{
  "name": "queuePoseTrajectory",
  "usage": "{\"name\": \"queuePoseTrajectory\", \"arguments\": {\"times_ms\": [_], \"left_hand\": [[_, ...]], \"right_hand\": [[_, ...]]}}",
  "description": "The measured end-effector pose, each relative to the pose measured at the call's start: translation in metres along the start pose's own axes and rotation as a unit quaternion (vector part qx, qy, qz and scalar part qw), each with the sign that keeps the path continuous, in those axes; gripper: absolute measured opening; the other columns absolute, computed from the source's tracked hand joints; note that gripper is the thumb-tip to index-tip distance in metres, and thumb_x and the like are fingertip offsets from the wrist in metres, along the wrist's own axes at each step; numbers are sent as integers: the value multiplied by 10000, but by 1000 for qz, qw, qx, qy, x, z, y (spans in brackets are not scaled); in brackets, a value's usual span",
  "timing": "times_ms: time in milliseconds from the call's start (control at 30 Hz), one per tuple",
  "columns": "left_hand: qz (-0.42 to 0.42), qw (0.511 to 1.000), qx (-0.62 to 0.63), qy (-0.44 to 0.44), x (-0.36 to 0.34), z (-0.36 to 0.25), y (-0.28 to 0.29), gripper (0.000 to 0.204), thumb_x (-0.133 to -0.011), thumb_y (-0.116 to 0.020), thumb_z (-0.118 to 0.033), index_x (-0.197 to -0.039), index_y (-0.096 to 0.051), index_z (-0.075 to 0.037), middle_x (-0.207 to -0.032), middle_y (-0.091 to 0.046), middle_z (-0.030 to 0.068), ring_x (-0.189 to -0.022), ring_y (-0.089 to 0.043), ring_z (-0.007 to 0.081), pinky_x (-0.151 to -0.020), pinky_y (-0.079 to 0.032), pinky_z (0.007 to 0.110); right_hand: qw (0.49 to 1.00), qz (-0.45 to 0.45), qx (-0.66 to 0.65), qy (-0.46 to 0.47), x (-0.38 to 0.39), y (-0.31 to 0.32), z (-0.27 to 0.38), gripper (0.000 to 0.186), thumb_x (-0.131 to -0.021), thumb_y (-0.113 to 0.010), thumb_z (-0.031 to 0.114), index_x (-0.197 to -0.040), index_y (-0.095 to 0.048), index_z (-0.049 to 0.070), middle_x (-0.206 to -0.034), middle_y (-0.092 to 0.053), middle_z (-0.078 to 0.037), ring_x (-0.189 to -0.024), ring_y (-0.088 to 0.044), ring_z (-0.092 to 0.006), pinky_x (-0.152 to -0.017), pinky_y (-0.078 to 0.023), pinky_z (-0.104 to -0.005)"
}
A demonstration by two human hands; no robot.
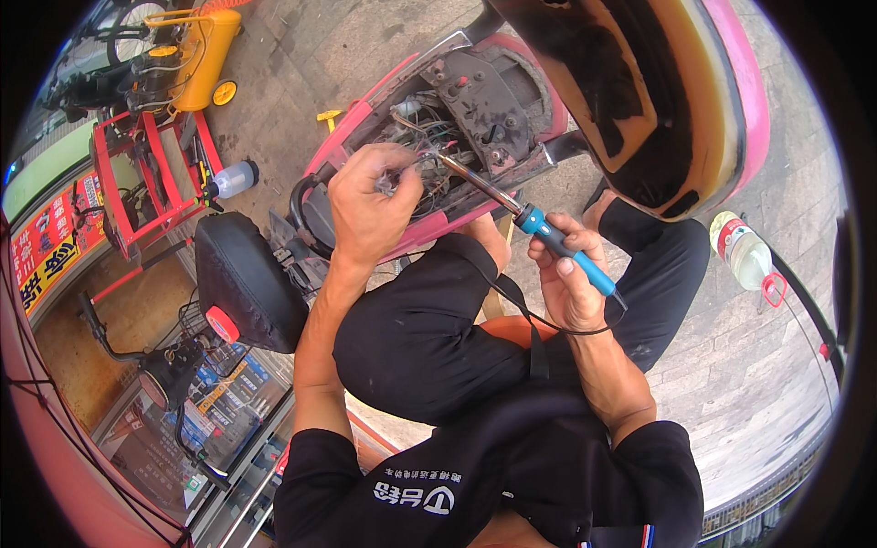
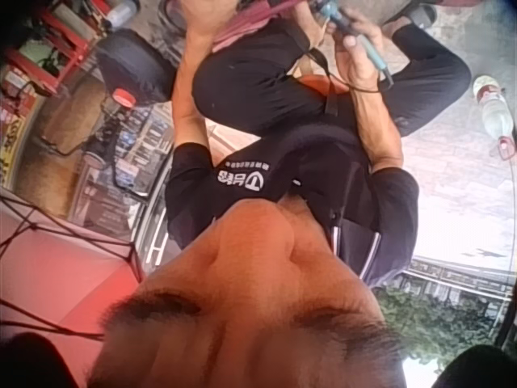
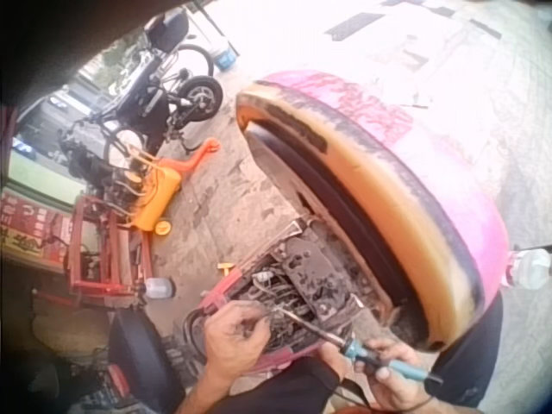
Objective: The person uses a soldering iron to join wires inside the open compartment of a pink electric scooter. They hold the wires with one hand and apply the soldering iron with the other, repeatedly heating and joining connections.
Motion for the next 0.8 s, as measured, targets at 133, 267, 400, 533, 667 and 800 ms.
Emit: {"name": "queuePoseTrajectory", "arguments": {"times_ms": [133,267,400,533,667,800], "left_hand": [[5,999,32,18,2,7,-2,107,-789,-694,47,-893,-687,22,-929,-704,65,-700,-585,71,-617,-469,223],[10,1000,17,23,5,10,0,117,-793,-688,62,-905,-686,29,-944,-703,71,-723,-593,71,-631,-477,223],[11,998,56,28,5,12,-2,121,-801,-683,65,-919,-684,37,-949,-698,74,-741,-605,79,-645,-485,225],[-7,998,57,36,4,11,0,92,-783,-678,63,-868,-677,28,-885,-706,86,-700,-640,107,-628,-515,243],[-16,997,65,38,3,12,1,76,-774,-676,60,-840,-673,22,-849,-709,85,-675,-651,115,-615,-525,250],[-20,996,75,41,4,14,2,76,-778,-673,57,-846,-673,24,-850,-707,78,-679,-641,111,-622,-519,246]], "right_hand": [[1000,13,15,9,0,-3,1,230,-911,-668,48,-1119,-587,105,-1394,-507,-142,-1130,-609,-281,-1001,-497,-408],[999,24,15,23,-1,-5,1,224,-905,-626,-16,-1109,-593,72,-1399,-494,-159,-1129,-609,-287,-1006,-488,-431],[998,32,37,27,-1,-6,1,226,-909,-647,18,-1115,-597,97,-1407,-501,-157,-1153,-599,-294,-1013,-485,-416],[998,41,43,32,-1,-7,1,241,-905,-636,1,-1124,-599,96,-1412,-498,-162,-1165,-592,-307,-1022,-475,-423],[997,41,59,39,0,-6,3,229,-906,-636,0,-1116,-599,85,-1412,-495,-170,-1151,-599,-302,-1021,-470,-431],[996,36,73,49,2,-4,5,200,-912,-636,3,-1099,-593,63,-1405,-491,-186,-1121,-615,-285,-1003,-481,-435]]}}
Point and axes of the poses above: each hand's wrist, its own x-axis away from the middle knuckle, its own y-axis out of the back of the hand, z = x × y, the point moved 8 cm from there along -x, towards the middle knuckle
